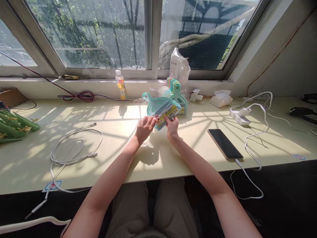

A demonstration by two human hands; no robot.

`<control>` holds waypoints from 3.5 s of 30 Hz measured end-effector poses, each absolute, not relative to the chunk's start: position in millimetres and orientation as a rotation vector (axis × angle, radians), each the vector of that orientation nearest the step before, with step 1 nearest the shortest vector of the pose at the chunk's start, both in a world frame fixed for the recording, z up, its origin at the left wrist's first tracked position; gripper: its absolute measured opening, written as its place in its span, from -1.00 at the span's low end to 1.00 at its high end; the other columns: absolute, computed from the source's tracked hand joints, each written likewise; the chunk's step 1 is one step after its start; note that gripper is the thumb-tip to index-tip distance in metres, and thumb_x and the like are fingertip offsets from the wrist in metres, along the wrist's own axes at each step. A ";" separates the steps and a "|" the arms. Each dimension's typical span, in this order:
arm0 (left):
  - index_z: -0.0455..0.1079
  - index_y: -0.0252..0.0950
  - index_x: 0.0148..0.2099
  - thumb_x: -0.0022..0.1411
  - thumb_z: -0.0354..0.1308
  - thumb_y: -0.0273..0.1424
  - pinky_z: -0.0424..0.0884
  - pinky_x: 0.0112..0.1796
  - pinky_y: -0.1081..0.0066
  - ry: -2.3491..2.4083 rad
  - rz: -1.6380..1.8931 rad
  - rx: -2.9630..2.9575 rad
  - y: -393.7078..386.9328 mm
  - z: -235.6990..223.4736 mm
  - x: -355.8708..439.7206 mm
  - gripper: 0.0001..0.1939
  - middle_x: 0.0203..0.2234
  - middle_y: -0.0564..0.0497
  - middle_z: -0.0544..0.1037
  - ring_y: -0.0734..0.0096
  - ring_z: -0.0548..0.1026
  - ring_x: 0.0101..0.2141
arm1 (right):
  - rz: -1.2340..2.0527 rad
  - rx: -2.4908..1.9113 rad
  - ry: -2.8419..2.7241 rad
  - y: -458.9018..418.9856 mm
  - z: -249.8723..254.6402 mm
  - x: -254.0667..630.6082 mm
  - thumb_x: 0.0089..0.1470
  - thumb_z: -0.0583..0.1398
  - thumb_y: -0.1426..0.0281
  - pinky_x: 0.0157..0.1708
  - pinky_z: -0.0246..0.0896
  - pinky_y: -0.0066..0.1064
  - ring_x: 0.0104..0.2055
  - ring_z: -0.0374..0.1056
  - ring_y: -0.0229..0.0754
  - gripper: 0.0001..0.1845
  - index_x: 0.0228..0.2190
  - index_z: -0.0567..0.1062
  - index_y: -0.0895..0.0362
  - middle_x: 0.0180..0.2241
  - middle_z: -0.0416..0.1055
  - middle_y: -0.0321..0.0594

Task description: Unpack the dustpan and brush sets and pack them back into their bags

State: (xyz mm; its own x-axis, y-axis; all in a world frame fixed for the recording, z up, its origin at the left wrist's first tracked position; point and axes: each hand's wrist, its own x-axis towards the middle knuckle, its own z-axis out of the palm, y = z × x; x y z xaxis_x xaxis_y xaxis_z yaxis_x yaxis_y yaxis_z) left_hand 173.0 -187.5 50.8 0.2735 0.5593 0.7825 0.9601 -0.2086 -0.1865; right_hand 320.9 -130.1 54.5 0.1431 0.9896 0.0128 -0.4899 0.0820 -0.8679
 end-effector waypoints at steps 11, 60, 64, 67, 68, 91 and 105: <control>0.48 -0.16 -0.19 0.56 0.04 -0.22 0.38 0.06 -0.01 -1.636 -1.072 -2.025 -185.3 53.1 178.0 -0.73 -0.21 -0.17 0.59 0.02 0.53 -0.11 | 1.266 -0.820 -0.741 -131.1 52.7 318.1 -0.13 0.49 0.39 -0.19 0.49 -0.36 -0.24 0.55 -0.19 -0.60 -0.27 0.48 0.08 -0.31 0.64 -0.31; 0.50 -0.22 0.22 0.26 0.43 0.03 0.48 0.25 -0.09 -1.932 -3.238 -2.091 -183.5 42.6 221.1 -0.37 0.04 -0.17 0.68 -0.06 0.70 -0.01 | 1.274 -0.797 -0.639 -116.8 48.7 328.4 -0.07 0.45 0.34 -0.07 0.60 -0.27 -0.04 0.61 -0.08 -0.59 -0.20 0.45 0.06 -0.13 0.65 -0.16; 0.61 -0.34 -0.01 0.18 0.43 0.16 0.48 0.25 -0.08 -1.934 -3.159 -2.136 -184.6 45.9 216.5 -0.34 -0.10 -0.24 0.73 -0.14 0.69 0.01 | 1.253 -0.773 -0.630 -115.2 48.1 329.6 0.00 0.43 0.34 0.00 0.60 -0.25 0.01 0.60 -0.09 -0.59 -0.16 0.41 0.05 -0.07 0.64 -0.13; 0.64 -0.35 -0.07 0.12 0.46 0.20 0.50 0.22 -0.06 -1.941 -3.142 -2.181 -187.7 45.9 218.7 -0.32 -0.11 -0.26 0.73 -0.19 0.70 -0.02 | 1.254 -0.791 -0.602 -115.1 47.7 330.7 0.02 0.42 0.39 0.06 0.59 -0.24 0.02 0.59 -0.11 -0.61 -0.15 0.41 0.05 -0.05 0.63 -0.13; 0.64 -0.35 -0.08 0.10 0.46 0.20 0.51 0.21 -0.06 -1.947 -3.136 -2.179 -188.8 45.7 220.0 -0.31 -0.13 -0.26 0.73 -0.19 0.70 -0.03 | 1.257 -0.791 -0.589 -115.2 47.7 330.9 0.02 0.41 0.40 0.07 0.59 -0.24 0.02 0.59 -0.11 -0.61 -0.15 0.41 0.05 -0.04 0.63 -0.12; 0.62 -0.32 0.03 0.37 0.27 0.05 0.59 0.03 0.08 -2.092 -2.552 -2.474 -184.4 43.7 216.4 -0.48 -0.15 -0.23 0.73 0.05 0.71 -0.17 | 1.208 -0.718 -0.515 -127.1 74.6 337.1 0.13 0.40 0.32 0.25 0.49 -0.14 0.12 0.58 -0.10 -0.54 0.04 0.47 0.10 0.03 0.63 -0.08; 0.48 -0.21 0.11 0.33 0.40 -0.20 0.49 0.21 0.09 -1.670 -3.630 -1.500 -185.0 43.0 237.7 -0.62 0.17 -0.13 0.60 0.05 0.51 0.25 | 1.352 -0.738 -0.614 -126.4 50.7 318.9 -0.13 0.47 0.41 -0.03 0.62 -0.20 -0.02 0.61 -0.04 -0.67 -0.28 0.53 0.09 -0.19 0.68 -0.15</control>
